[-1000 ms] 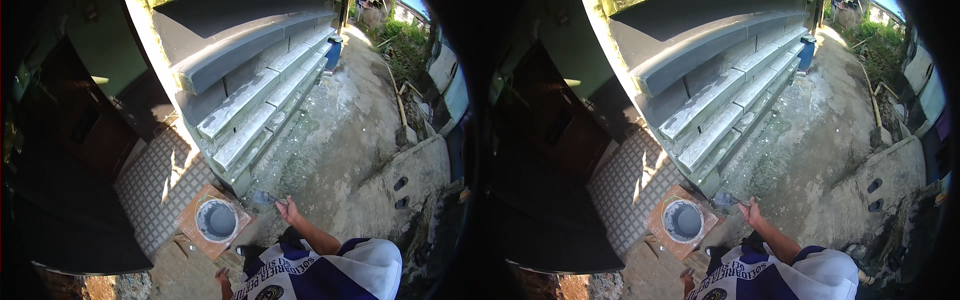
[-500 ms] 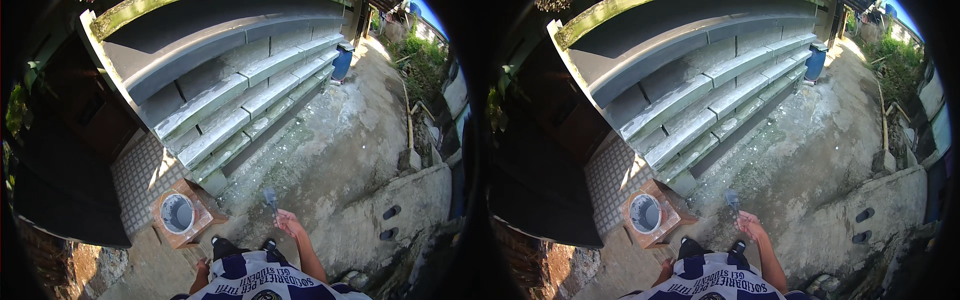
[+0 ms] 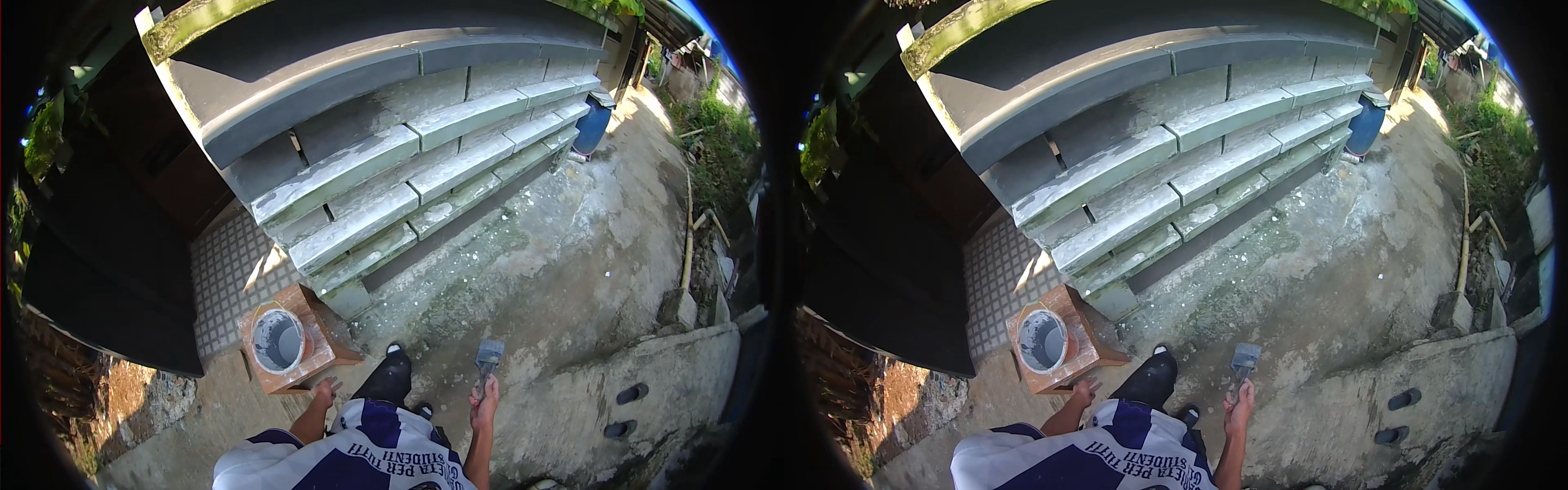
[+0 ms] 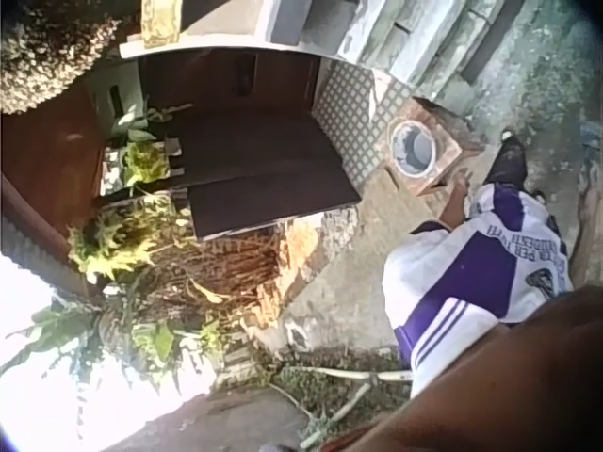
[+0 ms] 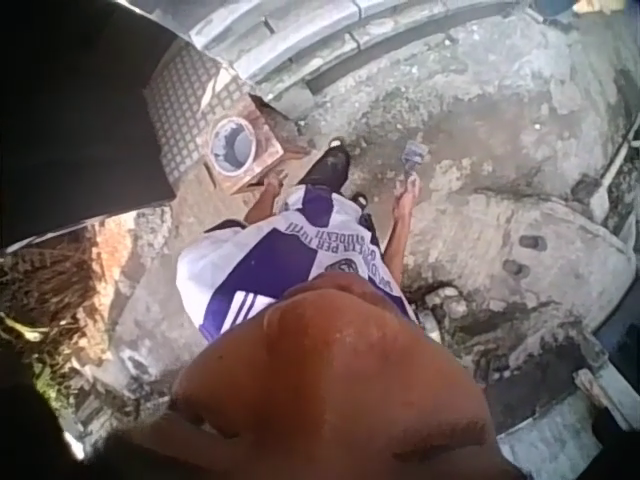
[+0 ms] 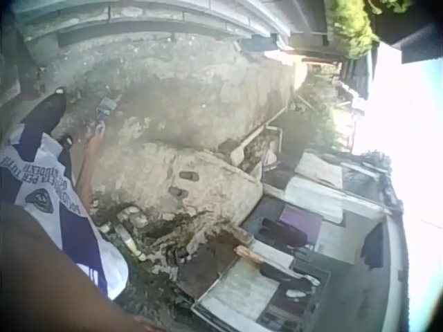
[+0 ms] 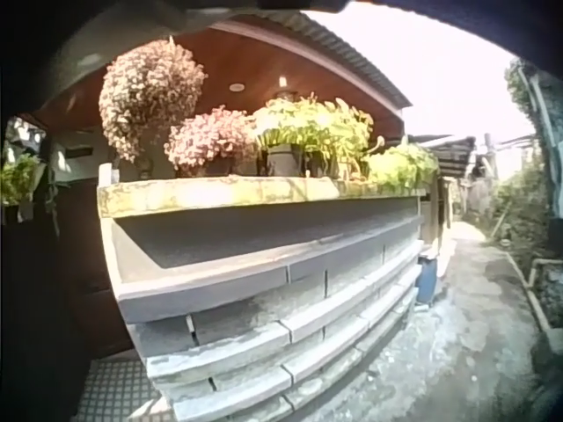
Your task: Apply paint to a tiered exterior concrete wall using a brush.
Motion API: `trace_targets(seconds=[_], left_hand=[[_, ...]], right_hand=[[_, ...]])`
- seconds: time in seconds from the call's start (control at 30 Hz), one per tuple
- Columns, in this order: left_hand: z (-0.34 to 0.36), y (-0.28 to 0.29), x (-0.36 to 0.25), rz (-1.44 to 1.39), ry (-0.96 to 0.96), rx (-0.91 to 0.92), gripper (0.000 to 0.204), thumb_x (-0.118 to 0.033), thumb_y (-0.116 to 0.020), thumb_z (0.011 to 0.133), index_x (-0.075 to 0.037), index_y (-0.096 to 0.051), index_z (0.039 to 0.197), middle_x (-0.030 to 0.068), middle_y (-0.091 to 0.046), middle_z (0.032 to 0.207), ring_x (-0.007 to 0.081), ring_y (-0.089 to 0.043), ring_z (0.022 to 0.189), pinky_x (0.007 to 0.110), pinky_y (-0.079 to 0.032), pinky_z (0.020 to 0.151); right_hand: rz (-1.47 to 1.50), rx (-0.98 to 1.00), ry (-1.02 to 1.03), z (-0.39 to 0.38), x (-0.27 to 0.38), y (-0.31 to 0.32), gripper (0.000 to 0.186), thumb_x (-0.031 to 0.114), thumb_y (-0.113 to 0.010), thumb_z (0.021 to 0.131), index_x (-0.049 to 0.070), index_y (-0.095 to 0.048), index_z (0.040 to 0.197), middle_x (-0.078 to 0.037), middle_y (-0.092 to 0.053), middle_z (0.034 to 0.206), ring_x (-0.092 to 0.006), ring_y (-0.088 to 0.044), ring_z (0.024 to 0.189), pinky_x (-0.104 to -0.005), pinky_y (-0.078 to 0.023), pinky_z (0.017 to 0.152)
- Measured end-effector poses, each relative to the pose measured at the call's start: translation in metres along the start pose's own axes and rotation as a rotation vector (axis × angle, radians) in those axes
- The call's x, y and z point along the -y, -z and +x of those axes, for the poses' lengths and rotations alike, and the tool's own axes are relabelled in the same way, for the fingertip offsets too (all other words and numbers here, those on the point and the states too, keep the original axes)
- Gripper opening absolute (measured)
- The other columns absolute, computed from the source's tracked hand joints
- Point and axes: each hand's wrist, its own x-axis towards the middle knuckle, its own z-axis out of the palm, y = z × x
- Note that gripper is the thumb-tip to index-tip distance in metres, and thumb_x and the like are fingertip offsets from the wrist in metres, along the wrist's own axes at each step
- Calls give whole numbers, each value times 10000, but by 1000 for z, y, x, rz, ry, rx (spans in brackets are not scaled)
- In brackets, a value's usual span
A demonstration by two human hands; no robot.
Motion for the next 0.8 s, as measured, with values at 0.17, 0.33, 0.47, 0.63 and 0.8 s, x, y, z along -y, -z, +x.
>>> trace_targets(seconds=[0.17, 0.33, 0.47, 0.63, 0.8], left_hand=[[36, -83, -28, -147, 36, -65, 312, -201, -465, 940, -84, -466, 1230, 67, -567, 1295, 275, -652, 991, 245, -436, 577], [58, -117, -79, 36, -109, -136, 251, -119, -493, 912, -136, -532, 1159, 77, -671, 1075, 234, -672, 829, 270, -476, 548], [58, -121, -119, 97, -282, -193, 238, -62, -492, 896, -126, -565, 1113, 85, -675, 1041, 208, -669, 793, 272, -475, 513], [67, -93, -128, -53, -287, -348, 245, -51, -463, 894, -136, -565, 1100, 44, -666, 980, 191, -660, 738, 277, -445, 501], [38, -129, -105, -295, -167, -495, 179, -119, -492, 903, -162, -536, 1071, 17, -671, 1042, 198, -663, 817, 331, -450, 588]], right_hand=[[24, 104, 45, 53, 7, -19, 311, 245, -508, 971, 111, -468, 1248, -40, -530, 855, -92, -426, 542, -219, -337, 446], [12, 124, 34, 121, 34, -79, 294, 254, -489, 975, 124, -472, 1238, -47, -550, 862, -85, -405, 521, -214, -331, 455], [33, 109, -10, 161, 77, -167, 276, 262, -466, 978, 139, -496, 1223, -45, -563, 828, -71, -368, 501, -201, -313, 464], [-110, 258, 54, 209, 117, -251, 315, 269, -512, 956, 79, -513, 1208, -66, -580, 819, -86, -429, 542, -221, -344, 480], [-92, 239, -31, 232, 131, -297, 270, 202, -465, 955, 70, -523, 1184, -70, -587, 819, -87, -427, 526, -220, -329, 472]])
